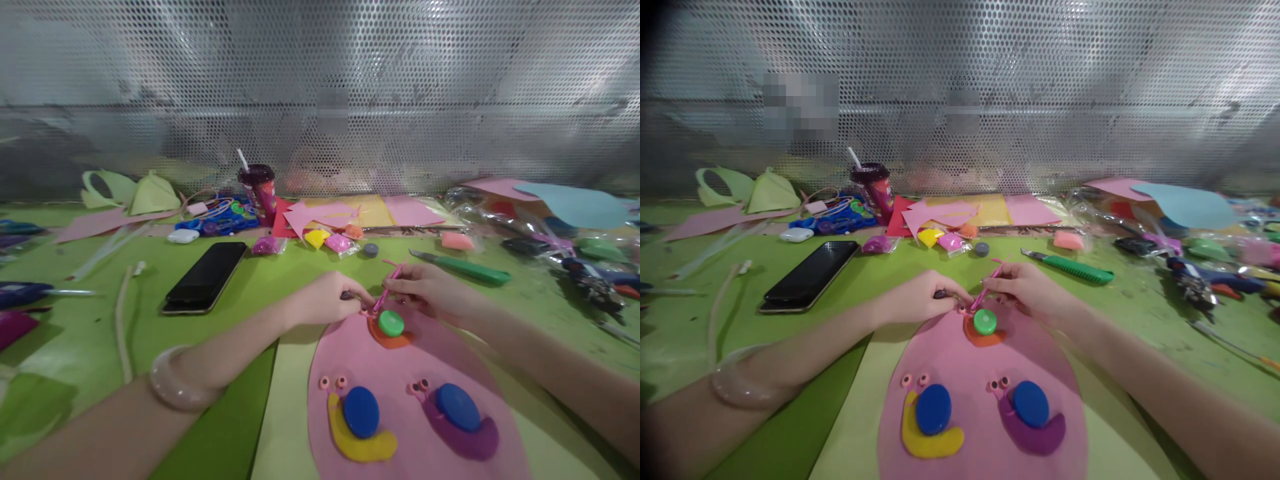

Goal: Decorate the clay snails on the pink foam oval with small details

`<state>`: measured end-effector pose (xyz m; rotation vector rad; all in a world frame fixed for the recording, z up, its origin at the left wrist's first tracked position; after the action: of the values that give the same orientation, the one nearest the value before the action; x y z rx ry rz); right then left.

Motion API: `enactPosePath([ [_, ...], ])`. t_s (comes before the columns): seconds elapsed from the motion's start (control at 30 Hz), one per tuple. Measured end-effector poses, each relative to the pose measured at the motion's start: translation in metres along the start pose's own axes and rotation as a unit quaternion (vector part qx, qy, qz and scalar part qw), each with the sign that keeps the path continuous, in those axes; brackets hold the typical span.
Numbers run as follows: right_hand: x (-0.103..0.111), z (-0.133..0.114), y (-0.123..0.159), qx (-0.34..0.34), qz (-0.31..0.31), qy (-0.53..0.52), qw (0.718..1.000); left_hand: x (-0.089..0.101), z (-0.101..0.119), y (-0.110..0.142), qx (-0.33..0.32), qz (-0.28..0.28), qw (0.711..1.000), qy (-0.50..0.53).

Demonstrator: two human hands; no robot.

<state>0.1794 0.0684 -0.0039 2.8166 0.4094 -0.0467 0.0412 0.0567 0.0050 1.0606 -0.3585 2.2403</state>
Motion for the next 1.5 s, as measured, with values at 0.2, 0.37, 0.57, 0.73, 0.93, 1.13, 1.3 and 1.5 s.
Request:
enactPosePath([
  [0.2, 0.004, -0.002, -0.003, 0.031, 0.008, -0.039, 0.999, 0.002, 0.0, 0.001, 0.004, 0.016, 1.0, -0.023],
  [0.37, 0.011, -0.029, 0.009, 0.196, 0.065, -0.023, 0.978, 0.008, -0.001, 0.003, 0.001, 0.093, 0.994, 0.051],
  [0.57, -0.009, -0.05, 0.05, 0.408, 0.097, 0.17, 0.892, 0.006, 0.005, 0.003, -0.028, 0.121, 0.987, 0.1],
  [0.73, -0.02, -0.042, 0.052, 0.406, 0.052, 0.15, 0.9, 0.006, 0.01, 0.004, -0.033, 0.163, 0.977, 0.133],
  [0.93, -0.019, -0.042, 0.052, 0.402, 0.069, 0.151, 0.9, -0.001, 0.009, -0.001, -0.005, 0.12, 0.965, 0.233],
  [1.13, -0.016, -0.037, 0.049, 0.377, 0.085, 0.117, 0.915, 0.01, 0.009, 0.003, 0.011, 0.173, 0.957, 0.233],
  [1.3, -0.012, -0.037, 0.045, 0.35, 0.064, 0.066, 0.932, 0.011, 0.008, 0.003, -0.024, 0.185, 0.957, 0.22],
  [1.5, -0.01, -0.036, 0.039, 0.305, 0.047, 0.014, 0.951, 0.012, 0.008, 0.004, -0.032, 0.19, 0.963, 0.187],
])
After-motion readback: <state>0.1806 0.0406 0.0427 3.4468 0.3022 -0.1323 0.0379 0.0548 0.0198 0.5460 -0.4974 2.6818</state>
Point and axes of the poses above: each hand's wrist, its own y-axis away from the middle knuckle, its own x-axis out of the back of the hand, z = x × y, the point moved 7 cm from there along -y, towards the middle knuckle, and after that the axes turned 13 degrees about -y, right-handed, at the moved point
